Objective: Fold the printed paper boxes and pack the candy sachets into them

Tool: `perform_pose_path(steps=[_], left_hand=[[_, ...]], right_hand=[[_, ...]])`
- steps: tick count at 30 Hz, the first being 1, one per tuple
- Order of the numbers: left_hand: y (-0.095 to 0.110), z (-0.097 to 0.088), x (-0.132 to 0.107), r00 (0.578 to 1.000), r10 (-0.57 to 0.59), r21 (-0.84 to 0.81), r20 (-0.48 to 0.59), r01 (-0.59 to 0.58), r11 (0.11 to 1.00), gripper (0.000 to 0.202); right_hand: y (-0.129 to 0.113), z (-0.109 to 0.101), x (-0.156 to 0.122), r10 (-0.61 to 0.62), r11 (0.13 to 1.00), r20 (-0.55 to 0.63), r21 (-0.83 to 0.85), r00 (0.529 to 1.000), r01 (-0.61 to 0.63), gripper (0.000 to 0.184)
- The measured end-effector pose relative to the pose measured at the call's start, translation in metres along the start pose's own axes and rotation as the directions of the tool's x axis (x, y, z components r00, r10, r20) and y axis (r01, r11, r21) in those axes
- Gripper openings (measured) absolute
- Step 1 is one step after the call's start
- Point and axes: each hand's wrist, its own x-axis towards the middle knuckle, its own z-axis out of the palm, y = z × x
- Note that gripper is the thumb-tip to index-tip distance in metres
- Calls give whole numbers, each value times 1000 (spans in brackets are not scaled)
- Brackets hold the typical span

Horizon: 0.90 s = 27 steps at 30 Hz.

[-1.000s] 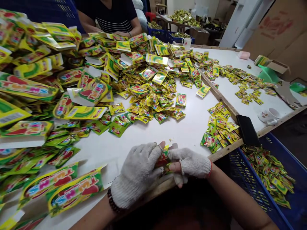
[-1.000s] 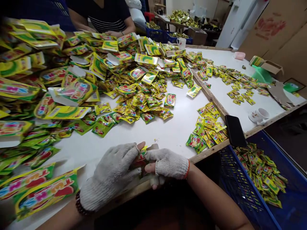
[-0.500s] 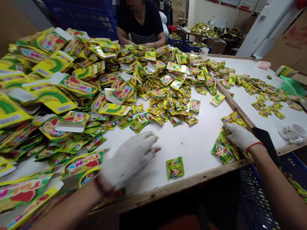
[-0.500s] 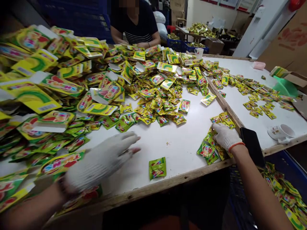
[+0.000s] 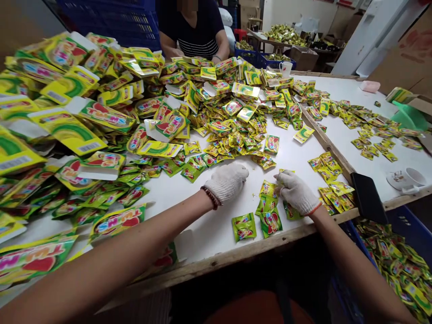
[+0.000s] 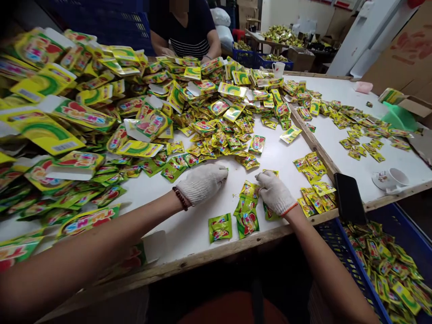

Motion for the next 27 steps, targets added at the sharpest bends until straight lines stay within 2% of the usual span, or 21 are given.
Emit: perform_pose_path(steps=[2, 5, 8, 11, 13, 15, 18, 21, 24, 27], left_hand=[[-3, 2, 2, 989, -138, -75, -53, 133, 988, 21], [-13, 6, 14, 959, -273, -186, -78, 255, 949, 30], [-20, 6, 15, 946, -319, -293, -48, 292, 910, 25], [-18, 4, -4, 949, -313, -405, -27, 276, 872, 16], [-12, 6, -21, 945, -325, -558, -33, 252, 791, 15], [-7, 11, -33, 936, -351, -718, -36, 220, 661, 12], [-4, 19, -40, 917, -398, -812, 0, 232, 535, 9], [-1, 19, -37, 900, -430, -840, 71, 287, 461, 7], [4, 13, -38, 912, -375, -894, 163, 297, 334, 4], [11, 9, -45, 935, -281, -933, 217, 283, 220, 23]], right_hand=[[2, -1, 4, 72, 995, -21, -63, 997, -73, 21], [-6, 0, 8, 131, 980, 30, -158, 991, -125, 14], [-12, 3, 6, 159, 980, 68, -136, 985, -149, 14], [-9, 7, 2, 174, 984, 35, -32, 984, -173, 8], [-5, 9, -1, 164, 984, -48, 79, 985, -160, 12], [-5, 9, -3, 142, 973, -143, 202, 980, -111, 17], [-15, 6, -7, 82, 956, -219, 292, 972, -15, 15], [-33, -1, -12, 34, 938, -166, 346, 986, 26, 15], [-47, -8, -15, 5, 899, -59, 438, 998, 21, 15], [-50, -9, -14, -3, 891, -17, 453, 1000, 11, 16]])
